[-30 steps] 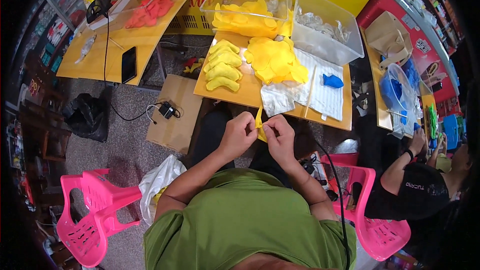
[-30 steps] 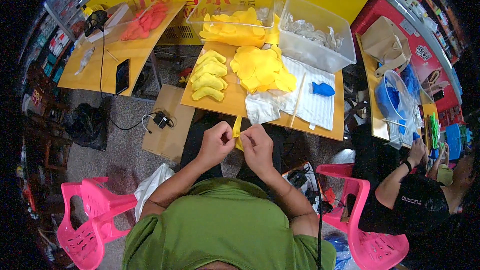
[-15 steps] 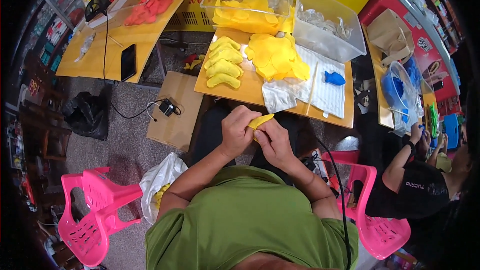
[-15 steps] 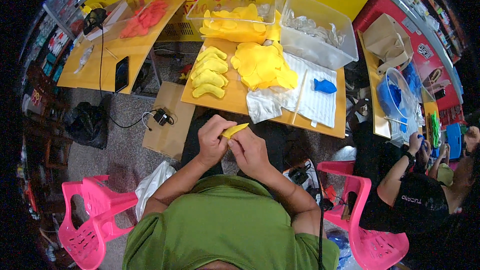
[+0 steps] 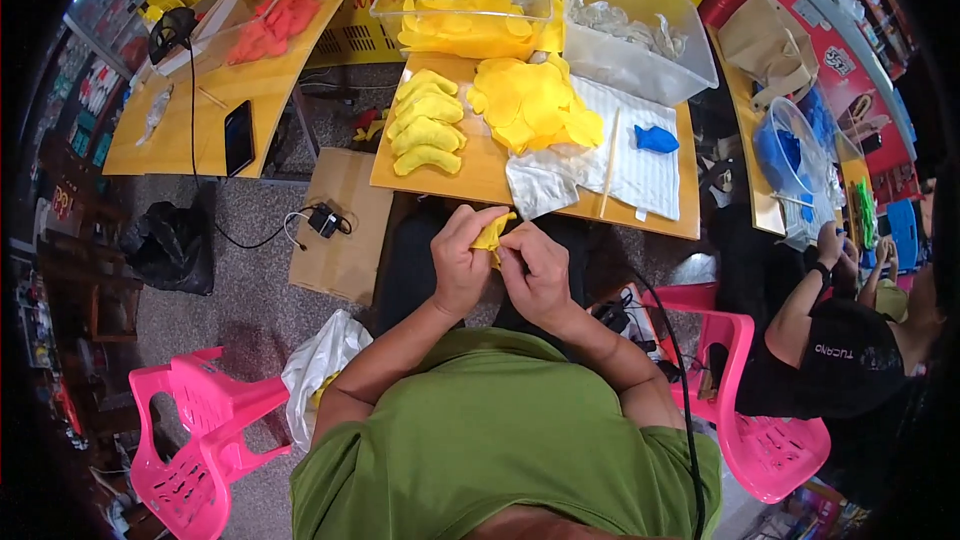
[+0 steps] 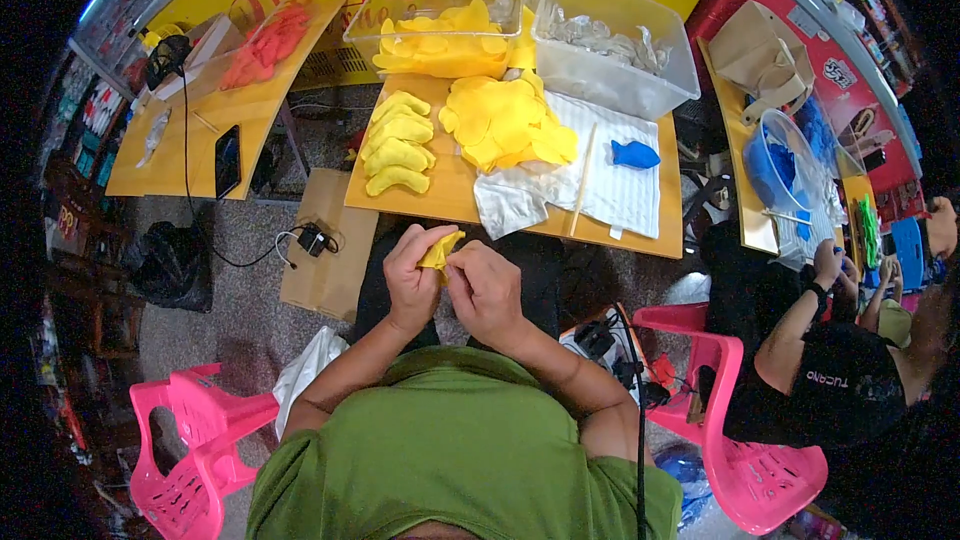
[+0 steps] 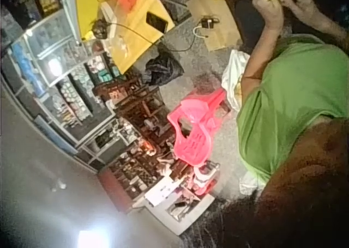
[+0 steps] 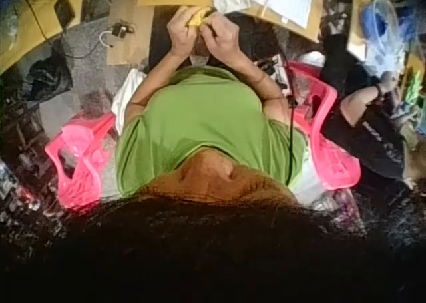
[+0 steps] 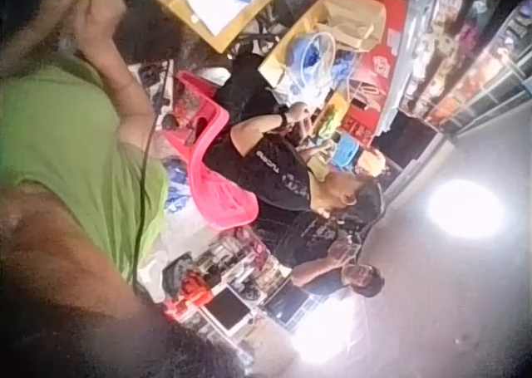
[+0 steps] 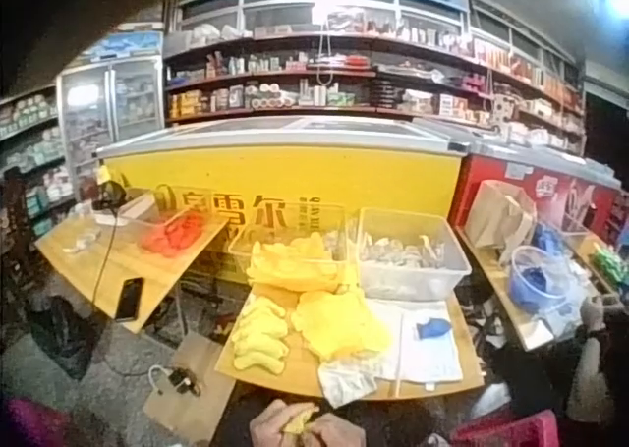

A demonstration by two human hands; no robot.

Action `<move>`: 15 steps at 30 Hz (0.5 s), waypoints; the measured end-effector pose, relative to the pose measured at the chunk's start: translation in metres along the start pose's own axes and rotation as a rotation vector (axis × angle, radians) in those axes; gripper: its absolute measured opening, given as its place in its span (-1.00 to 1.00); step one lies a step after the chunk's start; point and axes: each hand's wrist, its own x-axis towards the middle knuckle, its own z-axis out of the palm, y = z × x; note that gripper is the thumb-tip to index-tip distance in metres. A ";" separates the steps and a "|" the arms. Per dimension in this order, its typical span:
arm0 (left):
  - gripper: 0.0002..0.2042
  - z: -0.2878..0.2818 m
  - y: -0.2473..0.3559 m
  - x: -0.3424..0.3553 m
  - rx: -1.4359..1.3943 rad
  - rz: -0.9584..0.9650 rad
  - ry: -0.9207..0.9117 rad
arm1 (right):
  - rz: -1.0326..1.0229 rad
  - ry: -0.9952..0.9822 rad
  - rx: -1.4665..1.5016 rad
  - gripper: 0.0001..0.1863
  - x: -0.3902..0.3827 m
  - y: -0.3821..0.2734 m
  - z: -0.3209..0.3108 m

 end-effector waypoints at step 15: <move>-0.92 0.024 -0.027 -0.030 -0.532 -0.495 0.066 | 0.072 0.050 -0.360 -0.93 -0.010 0.037 0.008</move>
